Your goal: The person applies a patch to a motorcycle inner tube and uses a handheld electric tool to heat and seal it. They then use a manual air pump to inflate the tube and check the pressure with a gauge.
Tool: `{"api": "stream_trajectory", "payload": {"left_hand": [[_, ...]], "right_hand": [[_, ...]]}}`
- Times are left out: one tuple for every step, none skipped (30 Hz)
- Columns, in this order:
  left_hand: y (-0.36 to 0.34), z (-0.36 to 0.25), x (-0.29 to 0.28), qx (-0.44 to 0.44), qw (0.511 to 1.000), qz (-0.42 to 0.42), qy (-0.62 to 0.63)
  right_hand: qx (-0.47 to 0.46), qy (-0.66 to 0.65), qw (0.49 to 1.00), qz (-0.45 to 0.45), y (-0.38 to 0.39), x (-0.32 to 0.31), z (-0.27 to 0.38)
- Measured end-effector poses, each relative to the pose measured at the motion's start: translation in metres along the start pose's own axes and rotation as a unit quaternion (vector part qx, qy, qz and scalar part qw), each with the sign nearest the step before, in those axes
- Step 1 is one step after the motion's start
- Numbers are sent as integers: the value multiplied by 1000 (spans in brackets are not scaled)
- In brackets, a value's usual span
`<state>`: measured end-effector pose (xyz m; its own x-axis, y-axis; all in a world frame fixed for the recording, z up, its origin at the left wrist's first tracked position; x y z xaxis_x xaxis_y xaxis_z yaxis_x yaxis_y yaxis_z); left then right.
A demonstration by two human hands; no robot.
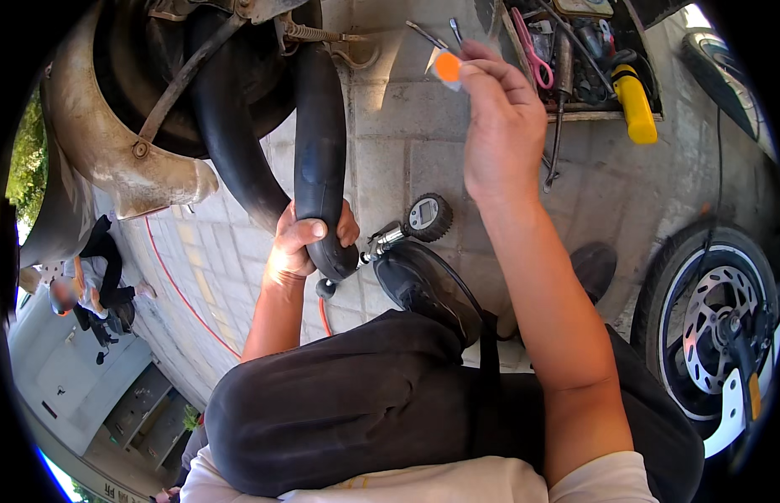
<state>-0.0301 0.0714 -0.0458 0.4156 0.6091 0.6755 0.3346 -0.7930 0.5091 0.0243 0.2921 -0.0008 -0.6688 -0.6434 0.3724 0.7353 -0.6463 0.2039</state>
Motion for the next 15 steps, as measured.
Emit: {"api": "stream_trajectory", "payload": {"left_hand": [[-6,0,7,6,1000,-10,17],[-9,-4,15,12,999,-22,33],[-2,10,6,-75,990,-100,68],[27,4,-6,-127,963,-220,88],[17,2,9,-84,993,-51,70],[10,-3,16,-46,995,-31,82],[5,-7,22,-19,995,-14,94],[3,-10,28,-18,995,-1,101],[3,-10,31,-14,994,11,112],[2,-8,32,-18,991,19,132],[1,-6,34,-22,988,26,152],[-1,-6,34,-28,988,17,151],[-1,-7,34,-32,988,6,150],[2,-10,37,-33,991,-24,130],[8,-12,39,-35,992,-54,111]], "right_hand": [[-6,8,1000,0,-5,6,13],[15,14,988,153,28,58,15],[45,-52,936,347,81,115,16],[16,-9,931,365,72,112,25],[3,21,926,376,69,110,35],[-19,60,918,391,64,109,42],[36,-105,977,180,28,64,24],[28,-142,989,11,-8,11,17],[1,-135,983,-122,-26,-39,10],[-36,-107,978,-178,-29,-55,21],[-28,-88,990,-104,-22,-35,18],[-21,-67,997,-34,-4,3,23],[-16,-50,998,38,10,33,27],[7,-53,994,95,17,46,29],[33,-56,986,152,26,59,29]]}}
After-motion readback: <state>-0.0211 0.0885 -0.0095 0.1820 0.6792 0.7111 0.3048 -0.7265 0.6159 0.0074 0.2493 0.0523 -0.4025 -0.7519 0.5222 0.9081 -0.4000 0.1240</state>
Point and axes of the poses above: each hand's wrist, its own y-axis away from the middle knuckle, its own x-axis out of the palm, z = x × y, the point moved 9 cm from there along -y, towards the middle knuckle, and after that the axes turned 14 degrees about y, right-handed, at the moved point
